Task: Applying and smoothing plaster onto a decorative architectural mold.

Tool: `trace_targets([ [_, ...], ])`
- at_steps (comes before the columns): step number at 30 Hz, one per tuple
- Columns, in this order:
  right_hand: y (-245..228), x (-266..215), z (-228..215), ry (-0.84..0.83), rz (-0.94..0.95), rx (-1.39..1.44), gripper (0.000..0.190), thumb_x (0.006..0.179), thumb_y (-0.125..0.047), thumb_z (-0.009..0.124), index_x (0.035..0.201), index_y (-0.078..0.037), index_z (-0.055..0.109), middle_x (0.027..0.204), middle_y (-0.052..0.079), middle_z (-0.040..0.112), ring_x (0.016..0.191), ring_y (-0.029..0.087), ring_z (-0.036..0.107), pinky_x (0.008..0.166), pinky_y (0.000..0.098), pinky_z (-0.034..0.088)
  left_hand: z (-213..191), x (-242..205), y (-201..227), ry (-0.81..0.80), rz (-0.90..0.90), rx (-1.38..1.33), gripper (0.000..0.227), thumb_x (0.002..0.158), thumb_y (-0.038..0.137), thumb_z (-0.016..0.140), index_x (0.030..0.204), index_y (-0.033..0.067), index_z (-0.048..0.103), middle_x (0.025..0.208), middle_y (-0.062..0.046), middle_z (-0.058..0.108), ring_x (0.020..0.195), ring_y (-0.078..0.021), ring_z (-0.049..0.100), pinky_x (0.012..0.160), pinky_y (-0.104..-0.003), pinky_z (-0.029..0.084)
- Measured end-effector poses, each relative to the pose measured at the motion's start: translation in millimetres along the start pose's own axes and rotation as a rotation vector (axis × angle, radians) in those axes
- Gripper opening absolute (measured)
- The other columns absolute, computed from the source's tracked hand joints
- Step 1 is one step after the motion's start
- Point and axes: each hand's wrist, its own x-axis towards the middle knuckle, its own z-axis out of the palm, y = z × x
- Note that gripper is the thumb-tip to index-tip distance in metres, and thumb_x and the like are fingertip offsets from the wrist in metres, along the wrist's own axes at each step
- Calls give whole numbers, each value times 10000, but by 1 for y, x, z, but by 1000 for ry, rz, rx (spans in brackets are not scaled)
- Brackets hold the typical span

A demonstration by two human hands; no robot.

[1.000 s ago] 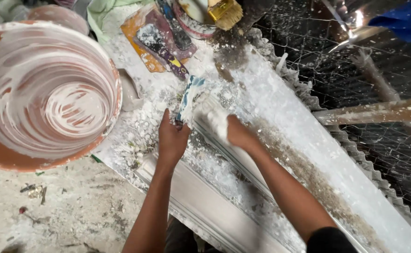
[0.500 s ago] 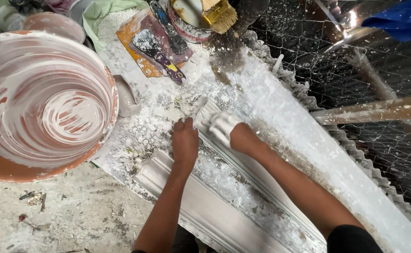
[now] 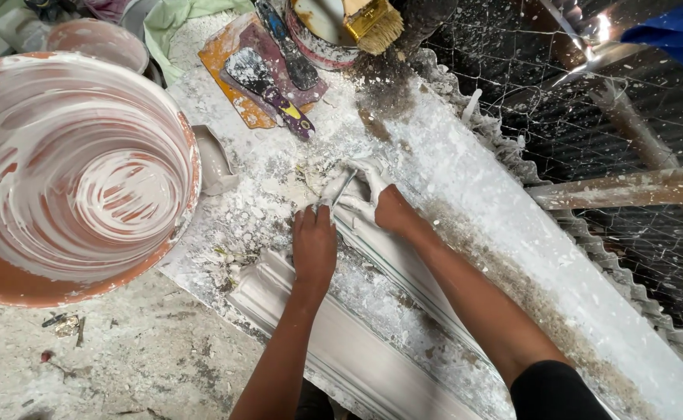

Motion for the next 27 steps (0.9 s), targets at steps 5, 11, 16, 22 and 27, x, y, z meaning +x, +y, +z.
trace_targets([
  [5,-11,-5,-8,28,-24,19,843,837,-268,856,1497,-82,366,1394,206,531,1290,323,593,1087,420,508,-8,-2,8,-97,-18,51,402,838,119,742,1212,13,639,1252,-293,614,1213,-483,559,1055,-542,413],
  [11,6,10,3,55,9,126,813,918,-290,810,1531,-81,318,1452,216,566,1329,344,594,1098,453,498,-20,10,4,-60,-115,-90,370,900,68,708,1254,4,623,1308,-318,593,1167,-458,601,949,-491,526],
  [16,6,8,6,-16,158,128,855,888,-340,818,1544,-104,321,1404,217,576,1314,339,600,1084,448,505,-14,9,6,-101,-129,-24,367,883,88,717,1226,1,620,1244,-263,635,1152,-424,629,953,-491,531],
  [22,30,-31,3,74,-96,106,854,919,-364,811,1546,-88,301,1474,242,531,1384,372,550,1138,460,455,3,-16,22,-92,15,63,365,844,130,744,1171,7,637,1191,-239,662,1144,-381,630,962,-510,486],
  [27,35,-78,-9,106,-43,-40,868,839,-367,868,1518,-109,392,1428,223,538,1325,400,555,1094,463,459,12,-47,50,-107,109,76,258,902,97,704,1141,24,643,1088,-189,670,1077,-356,622,944,-503,480],
])
